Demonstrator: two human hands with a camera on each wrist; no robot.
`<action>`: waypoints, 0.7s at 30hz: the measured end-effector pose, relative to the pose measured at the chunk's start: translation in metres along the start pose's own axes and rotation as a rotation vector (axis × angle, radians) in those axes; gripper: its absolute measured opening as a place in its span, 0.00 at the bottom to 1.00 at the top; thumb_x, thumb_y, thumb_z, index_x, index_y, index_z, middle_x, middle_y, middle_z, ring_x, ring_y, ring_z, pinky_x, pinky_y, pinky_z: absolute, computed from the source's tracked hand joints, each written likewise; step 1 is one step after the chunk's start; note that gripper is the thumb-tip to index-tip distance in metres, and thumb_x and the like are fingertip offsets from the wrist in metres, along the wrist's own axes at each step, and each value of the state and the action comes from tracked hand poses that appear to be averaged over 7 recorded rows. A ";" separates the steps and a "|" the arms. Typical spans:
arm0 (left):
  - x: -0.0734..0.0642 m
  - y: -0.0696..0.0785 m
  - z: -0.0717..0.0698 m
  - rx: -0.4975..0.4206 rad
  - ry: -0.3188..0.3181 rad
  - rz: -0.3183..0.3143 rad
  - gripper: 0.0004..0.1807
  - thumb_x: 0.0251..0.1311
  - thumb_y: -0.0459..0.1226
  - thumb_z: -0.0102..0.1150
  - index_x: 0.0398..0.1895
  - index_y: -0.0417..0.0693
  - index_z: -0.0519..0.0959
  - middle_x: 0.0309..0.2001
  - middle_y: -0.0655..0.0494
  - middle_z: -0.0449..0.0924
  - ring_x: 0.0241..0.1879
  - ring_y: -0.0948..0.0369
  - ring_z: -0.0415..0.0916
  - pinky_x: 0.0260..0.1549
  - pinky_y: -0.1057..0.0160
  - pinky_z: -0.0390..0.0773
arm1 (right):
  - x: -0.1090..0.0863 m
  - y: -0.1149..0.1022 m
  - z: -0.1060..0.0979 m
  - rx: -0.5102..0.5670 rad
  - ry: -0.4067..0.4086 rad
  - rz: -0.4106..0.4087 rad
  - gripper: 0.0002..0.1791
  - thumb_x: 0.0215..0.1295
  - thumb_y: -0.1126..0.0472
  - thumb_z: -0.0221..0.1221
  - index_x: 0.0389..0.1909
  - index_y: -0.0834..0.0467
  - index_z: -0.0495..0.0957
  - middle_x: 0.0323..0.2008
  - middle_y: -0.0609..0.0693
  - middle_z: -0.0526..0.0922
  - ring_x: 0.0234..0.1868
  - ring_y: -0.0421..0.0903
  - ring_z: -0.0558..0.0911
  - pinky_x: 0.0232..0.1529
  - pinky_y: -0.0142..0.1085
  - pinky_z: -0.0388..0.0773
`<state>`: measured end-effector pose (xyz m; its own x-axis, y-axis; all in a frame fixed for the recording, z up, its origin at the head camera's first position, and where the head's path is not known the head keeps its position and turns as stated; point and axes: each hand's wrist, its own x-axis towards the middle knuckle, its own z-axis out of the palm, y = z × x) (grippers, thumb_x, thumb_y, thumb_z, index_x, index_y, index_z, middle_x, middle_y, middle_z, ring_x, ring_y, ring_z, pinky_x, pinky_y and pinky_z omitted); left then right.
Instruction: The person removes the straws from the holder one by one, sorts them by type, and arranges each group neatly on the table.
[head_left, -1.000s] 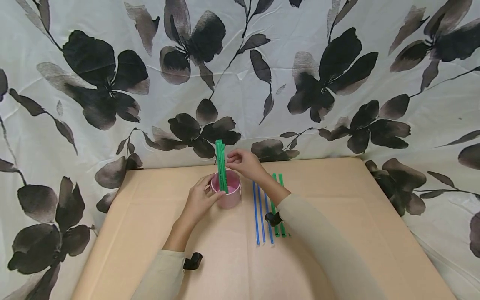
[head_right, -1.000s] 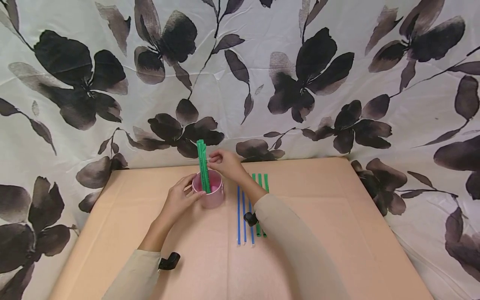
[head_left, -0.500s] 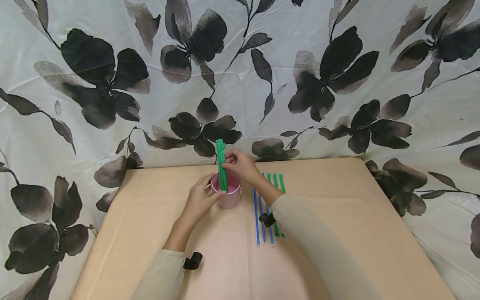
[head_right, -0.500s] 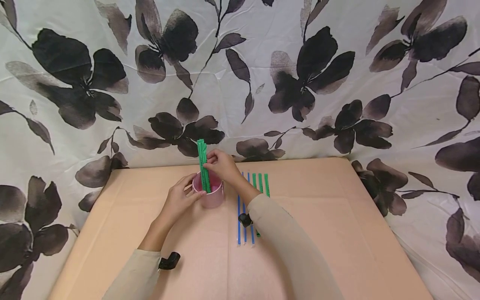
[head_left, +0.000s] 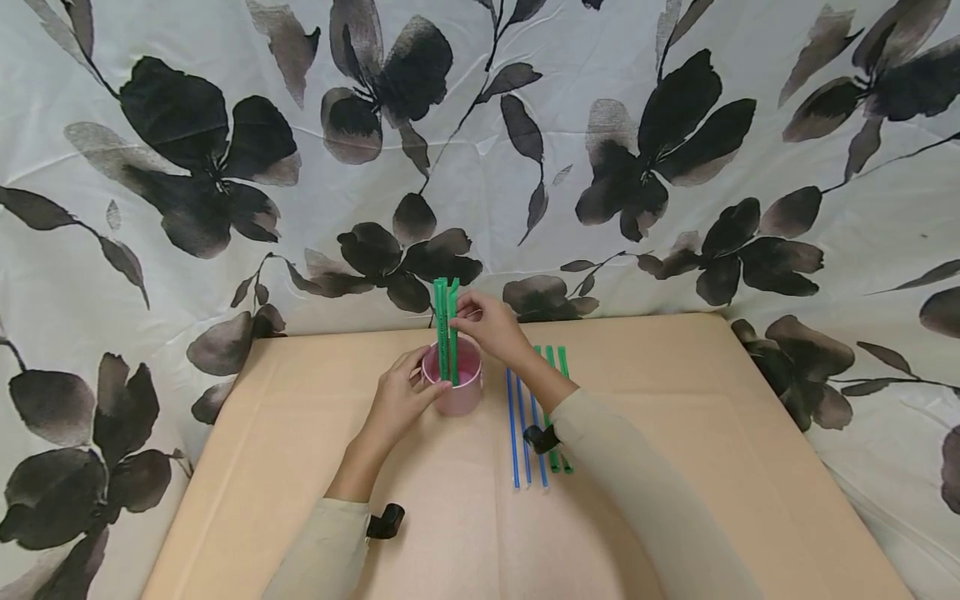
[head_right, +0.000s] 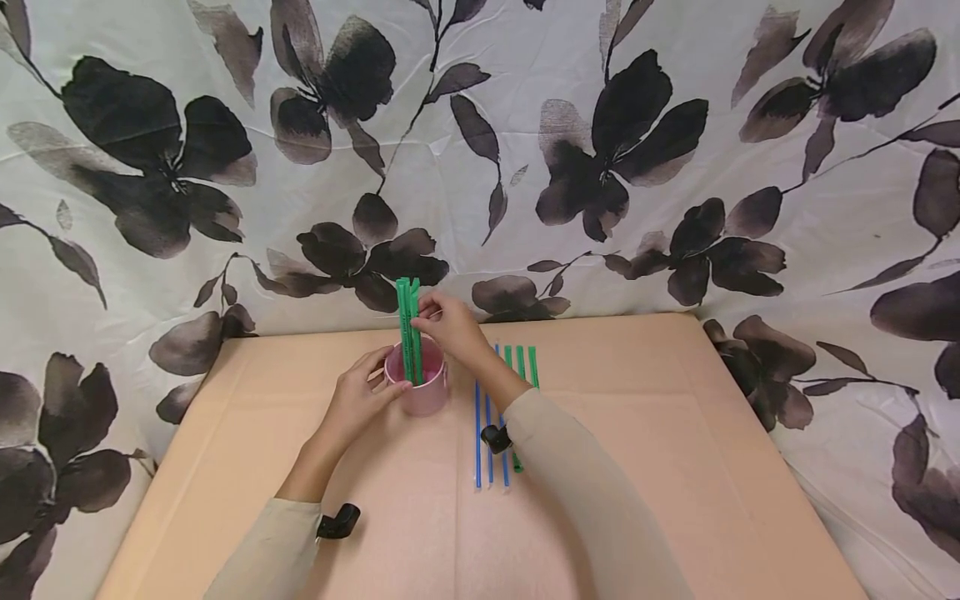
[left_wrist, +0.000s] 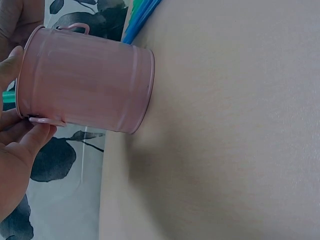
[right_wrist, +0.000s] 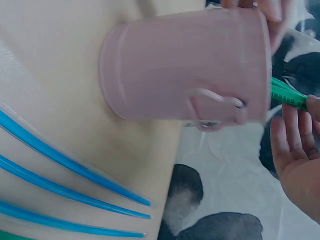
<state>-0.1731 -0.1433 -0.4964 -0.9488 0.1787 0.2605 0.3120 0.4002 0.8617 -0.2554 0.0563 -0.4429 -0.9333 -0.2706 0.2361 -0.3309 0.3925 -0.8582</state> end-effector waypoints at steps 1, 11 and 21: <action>0.000 0.000 0.000 0.003 -0.001 -0.003 0.38 0.60 0.37 0.75 0.72 0.38 0.70 0.67 0.38 0.73 0.68 0.41 0.74 0.64 0.48 0.80 | -0.001 -0.001 -0.003 0.017 0.008 -0.004 0.11 0.67 0.61 0.69 0.46 0.61 0.80 0.42 0.55 0.86 0.43 0.49 0.88 0.45 0.36 0.90; -0.001 0.002 0.000 0.021 0.006 -0.017 0.39 0.60 0.39 0.75 0.72 0.37 0.70 0.68 0.37 0.72 0.68 0.40 0.73 0.64 0.51 0.80 | -0.002 -0.023 -0.047 0.195 0.075 -0.049 0.10 0.69 0.67 0.66 0.47 0.65 0.79 0.41 0.57 0.82 0.43 0.57 0.88 0.44 0.43 0.92; -0.001 0.002 0.001 0.033 0.007 -0.020 0.39 0.60 0.40 0.75 0.72 0.37 0.70 0.68 0.38 0.73 0.68 0.40 0.74 0.64 0.52 0.80 | -0.006 -0.051 -0.094 0.329 0.150 -0.141 0.12 0.68 0.69 0.66 0.49 0.66 0.78 0.38 0.51 0.81 0.37 0.41 0.88 0.42 0.41 0.92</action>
<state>-0.1709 -0.1413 -0.4953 -0.9552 0.1643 0.2460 0.2939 0.4329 0.8522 -0.2462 0.1203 -0.3572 -0.8998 -0.1609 0.4055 -0.4179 0.0511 -0.9071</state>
